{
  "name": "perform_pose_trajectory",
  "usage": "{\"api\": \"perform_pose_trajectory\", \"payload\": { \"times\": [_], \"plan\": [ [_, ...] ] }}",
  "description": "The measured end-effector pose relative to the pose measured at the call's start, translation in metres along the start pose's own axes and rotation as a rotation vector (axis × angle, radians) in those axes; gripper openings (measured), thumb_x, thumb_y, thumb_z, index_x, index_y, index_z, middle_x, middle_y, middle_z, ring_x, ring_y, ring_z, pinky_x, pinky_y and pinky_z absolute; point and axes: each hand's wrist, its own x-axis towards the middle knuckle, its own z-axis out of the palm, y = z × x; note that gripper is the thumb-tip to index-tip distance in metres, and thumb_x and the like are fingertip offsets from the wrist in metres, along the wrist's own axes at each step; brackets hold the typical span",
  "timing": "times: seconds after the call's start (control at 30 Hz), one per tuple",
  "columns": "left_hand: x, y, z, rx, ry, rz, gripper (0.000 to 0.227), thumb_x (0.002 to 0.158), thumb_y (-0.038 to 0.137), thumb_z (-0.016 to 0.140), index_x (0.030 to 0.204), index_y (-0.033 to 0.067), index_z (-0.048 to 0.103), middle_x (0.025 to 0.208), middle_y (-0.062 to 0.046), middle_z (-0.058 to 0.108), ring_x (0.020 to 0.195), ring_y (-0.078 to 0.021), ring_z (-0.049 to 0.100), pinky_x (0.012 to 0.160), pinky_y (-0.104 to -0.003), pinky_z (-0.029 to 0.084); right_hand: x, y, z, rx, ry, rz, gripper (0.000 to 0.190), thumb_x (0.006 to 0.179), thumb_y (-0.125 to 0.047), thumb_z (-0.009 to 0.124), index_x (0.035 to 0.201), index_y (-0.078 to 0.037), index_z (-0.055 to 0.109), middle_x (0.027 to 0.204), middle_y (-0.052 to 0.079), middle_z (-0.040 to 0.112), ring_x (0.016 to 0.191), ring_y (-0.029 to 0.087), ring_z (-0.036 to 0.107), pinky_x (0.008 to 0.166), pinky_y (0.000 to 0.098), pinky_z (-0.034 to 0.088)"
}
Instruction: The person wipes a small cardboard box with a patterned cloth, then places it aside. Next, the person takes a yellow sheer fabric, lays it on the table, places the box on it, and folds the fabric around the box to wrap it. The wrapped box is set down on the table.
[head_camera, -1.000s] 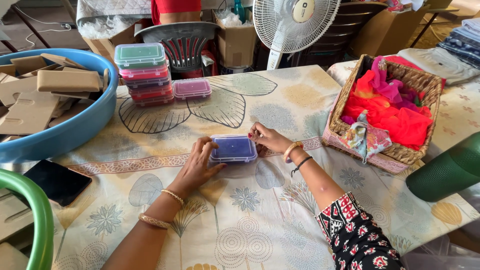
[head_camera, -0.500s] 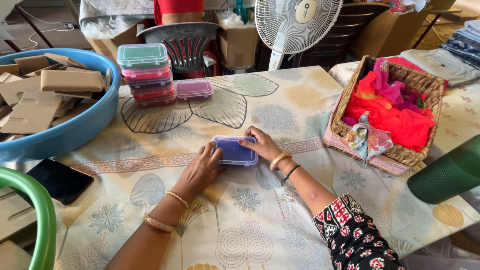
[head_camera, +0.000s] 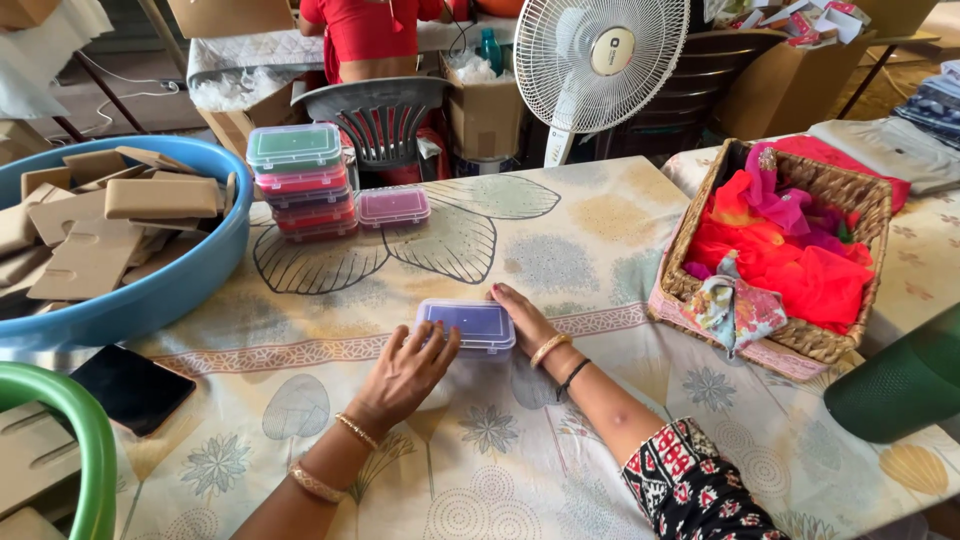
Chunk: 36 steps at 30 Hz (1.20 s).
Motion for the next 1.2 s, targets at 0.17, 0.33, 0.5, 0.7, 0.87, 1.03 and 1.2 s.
{"api": "perform_pose_trajectory", "payload": {
  "times": [0.17, 0.33, 0.5, 0.7, 0.87, 1.03, 1.2],
  "plan": [
    [0.005, -0.023, 0.007, -0.014, 0.089, -0.114, 0.047, 0.089, 0.012, 0.066, 0.133, 0.0048, 0.054, 0.129, -0.019, 0.066, 0.117, -0.0289, 0.063, 0.093, -0.043, 0.055, -0.017, -0.024, 0.021, -0.103, 0.017, 0.043, 0.045, 0.102, -0.055, 0.045, 0.106, -0.011, 0.056, 0.085, 0.004, 0.060, 0.068, 0.011, 0.064, 0.061, 0.0267, 0.057],
    [0.035, -0.075, -0.012, -0.126, 0.034, -0.342, 0.031, 0.094, 0.019, 0.069, 0.120, 0.0042, 0.060, 0.116, -0.016, 0.068, 0.104, -0.0263, 0.065, 0.084, -0.041, 0.060, -0.012, -0.019, 0.017, -0.054, -0.083, 0.129, 0.042, 0.102, -0.050, 0.049, 0.111, -0.009, 0.052, 0.084, 0.011, 0.065, 0.067, 0.018, 0.070, 0.065, 0.0323, 0.062],
    [0.078, -0.130, -0.006, -0.003, 0.144, -0.407, 0.033, 0.086, 0.011, 0.070, 0.118, 0.0056, 0.062, 0.107, -0.015, 0.067, 0.106, -0.0311, 0.065, 0.077, -0.041, 0.061, -0.003, -0.012, 0.011, -0.273, -0.145, 0.116, 0.034, 0.102, -0.038, 0.060, 0.113, -0.006, 0.056, 0.088, 0.007, 0.067, 0.075, 0.016, 0.073, 0.068, 0.0302, 0.062],
    [0.120, -0.161, 0.041, 0.091, 0.185, -0.426, 0.033, 0.086, 0.001, 0.065, 0.119, 0.0065, 0.061, 0.105, -0.014, 0.064, 0.110, -0.0343, 0.062, 0.073, -0.043, 0.060, 0.008, 0.004, -0.001, -0.283, -0.165, 0.142, 0.030, 0.099, -0.032, 0.065, 0.114, -0.006, 0.059, 0.088, 0.006, 0.068, 0.073, 0.013, 0.070, 0.067, 0.0296, 0.062],
    [0.136, -0.179, 0.077, 0.095, 0.112, -0.456, 0.036, 0.084, -0.004, 0.063, 0.119, 0.0051, 0.061, 0.113, -0.015, 0.063, 0.111, -0.0347, 0.062, 0.076, -0.043, 0.061, 0.008, 0.004, -0.002, -0.292, -0.202, 0.128, 0.030, 0.100, -0.031, 0.065, 0.114, -0.004, 0.059, 0.088, 0.006, 0.069, 0.072, 0.012, 0.070, 0.068, 0.0289, 0.062],
    [0.137, -0.183, 0.087, 0.084, 0.009, -0.522, 0.039, 0.080, -0.010, 0.065, 0.118, -0.0008, 0.058, 0.120, -0.018, 0.060, 0.115, -0.0373, 0.061, 0.080, -0.040, 0.063, -0.002, -0.012, 0.008, -0.344, -0.190, 0.146, 0.029, 0.100, -0.029, 0.064, 0.113, -0.004, 0.059, 0.088, 0.003, 0.068, 0.074, 0.010, 0.071, 0.070, 0.0275, 0.064],
    [0.133, -0.191, 0.118, 0.132, 0.067, -0.525, 0.030, 0.084, -0.007, 0.066, 0.112, -0.0030, 0.059, 0.117, -0.021, 0.060, 0.124, -0.0417, 0.057, 0.083, -0.037, 0.063, -0.003, -0.013, 0.010, -0.319, -0.183, 0.165, 0.026, 0.101, -0.026, 0.063, 0.112, -0.003, 0.060, 0.087, 0.004, 0.067, 0.072, 0.009, 0.069, 0.069, 0.0278, 0.062]
  ]
}}
